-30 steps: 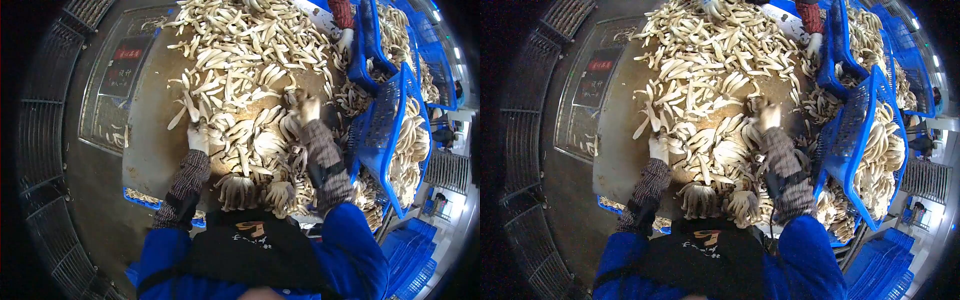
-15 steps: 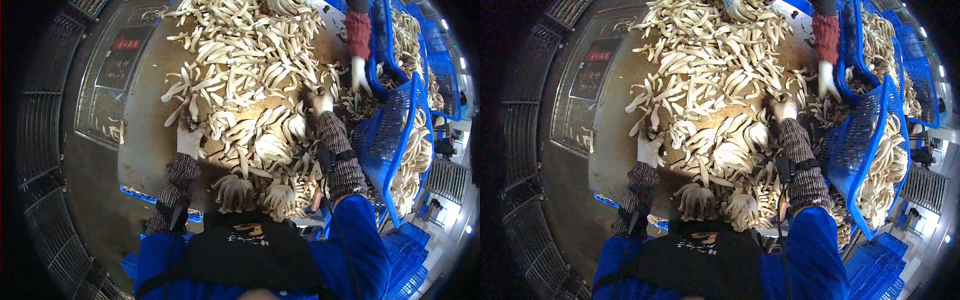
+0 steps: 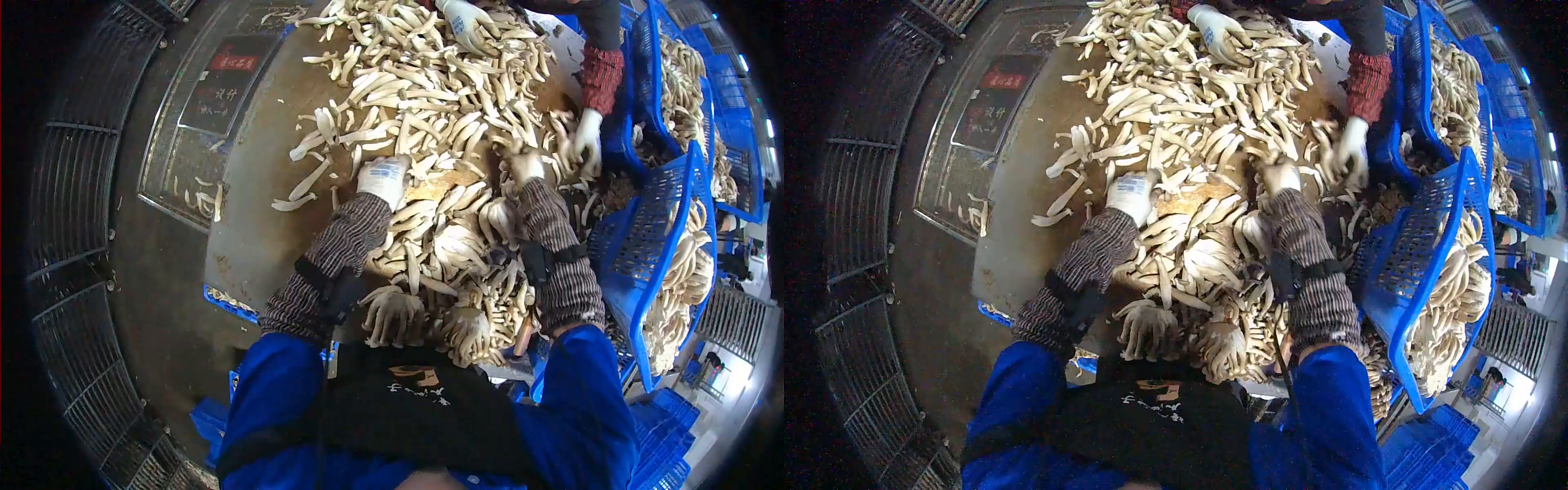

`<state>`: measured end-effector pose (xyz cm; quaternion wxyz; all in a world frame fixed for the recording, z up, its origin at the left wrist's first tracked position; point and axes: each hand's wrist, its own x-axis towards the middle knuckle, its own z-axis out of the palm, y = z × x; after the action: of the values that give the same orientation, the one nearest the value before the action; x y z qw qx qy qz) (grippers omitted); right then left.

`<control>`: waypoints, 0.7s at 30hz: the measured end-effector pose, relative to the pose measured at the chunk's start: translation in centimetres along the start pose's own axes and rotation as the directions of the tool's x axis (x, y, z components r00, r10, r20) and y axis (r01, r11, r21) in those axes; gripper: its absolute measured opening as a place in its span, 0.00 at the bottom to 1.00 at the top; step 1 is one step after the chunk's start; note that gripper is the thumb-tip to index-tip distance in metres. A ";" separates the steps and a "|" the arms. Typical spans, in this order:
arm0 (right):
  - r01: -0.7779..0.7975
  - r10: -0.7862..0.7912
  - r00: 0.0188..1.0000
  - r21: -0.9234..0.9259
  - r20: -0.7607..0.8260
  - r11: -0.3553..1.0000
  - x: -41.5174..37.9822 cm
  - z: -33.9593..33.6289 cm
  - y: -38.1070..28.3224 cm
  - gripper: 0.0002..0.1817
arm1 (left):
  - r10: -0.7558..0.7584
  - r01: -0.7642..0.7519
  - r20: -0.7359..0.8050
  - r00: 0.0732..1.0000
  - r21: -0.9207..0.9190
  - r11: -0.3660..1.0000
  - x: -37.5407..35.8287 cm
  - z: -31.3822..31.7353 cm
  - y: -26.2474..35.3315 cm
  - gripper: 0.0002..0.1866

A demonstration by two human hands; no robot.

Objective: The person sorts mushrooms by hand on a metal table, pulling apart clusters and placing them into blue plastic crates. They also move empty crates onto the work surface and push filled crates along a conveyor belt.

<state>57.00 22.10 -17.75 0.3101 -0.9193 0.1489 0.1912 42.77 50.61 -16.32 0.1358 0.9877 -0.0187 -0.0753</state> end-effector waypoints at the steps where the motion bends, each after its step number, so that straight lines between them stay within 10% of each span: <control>1: -0.041 0.041 0.999 0.227 0.004 0.973 -0.5 -0.6 0.6 0.29 | -0.072 0.061 -0.035 0.997 -0.253 0.965 -0.9 -0.1 -0.4 0.16; 3: 0.005 -0.112 0.980 0.543 0.164 0.840 -5.6 -2.8 -1.1 0.19 | -0.208 0.072 -0.169 0.963 -0.586 0.807 -3.1 0.1 -0.8 0.16; 4: 0.058 -0.306 0.910 0.647 0.278 0.760 -8.9 -3.8 -2.3 0.14 | -0.239 0.332 0.272 0.932 -0.906 0.263 -4.0 -0.7 0.1 0.20; 6: 0.124 -0.373 0.867 0.581 0.331 0.804 -14.0 -1.7 -3.4 0.08 | -0.119 0.066 0.076 0.990 -0.994 -0.082 -7.1 0.4 3.0 0.26; 8: 0.395 -0.394 0.853 0.069 0.342 0.916 -16.3 1.8 -3.3 0.13 | 0.205 0.249 0.211 0.956 -0.951 -0.183 -9.0 -3.3 5.5 0.30; 9: 0.495 -0.464 0.824 -0.013 0.326 0.869 -20.2 2.6 -5.8 0.17 | -0.012 0.153 0.157 0.987 -0.974 -0.164 -10.2 1.3 5.8 0.34; 10: 0.611 -0.550 0.783 -0.197 0.291 0.767 -21.9 3.6 -6.2 0.17 | -0.040 0.268 0.336 0.941 -0.812 -0.519 -11.3 1.0 6.6 0.34; 14: 0.674 -0.502 0.737 -0.441 0.452 0.593 -26.9 8.7 -7.1 0.21 | -0.390 0.032 0.469 0.792 -0.670 -0.741 -13.3 0.4 7.2 0.25; 16: 0.886 -0.854 0.445 -0.270 0.269 0.377 -28.1 11.9 -5.1 0.25 | -0.361 -0.106 0.481 0.799 -0.479 -0.872 -14.4 4.5 3.9 0.18; 18: 0.792 -0.757 0.476 0.156 0.447 0.590 -30.4 11.0 -7.4 0.31 | -0.654 -0.079 0.375 0.657 -0.828 -0.555 -17.3 2.0 2.0 0.13; 20: 0.689 -0.793 0.434 0.409 0.427 0.598 -31.0 11.3 -8.7 0.29 | -0.719 -0.151 0.291 0.631 -0.863 -0.482 -20.1 1.4 -0.4 0.11; 21: 0.523 -0.692 0.567 0.453 0.447 0.722 -30.5 12.3 -8.8 0.25 | -0.634 -0.274 0.319 0.704 -0.702 -0.657 -20.9 4.8 -3.0 0.10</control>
<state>30.32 41.29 -8.72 0.5090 -0.7543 -0.2588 0.3240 21.49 53.45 -18.69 0.8823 0.2236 0.3727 0.1806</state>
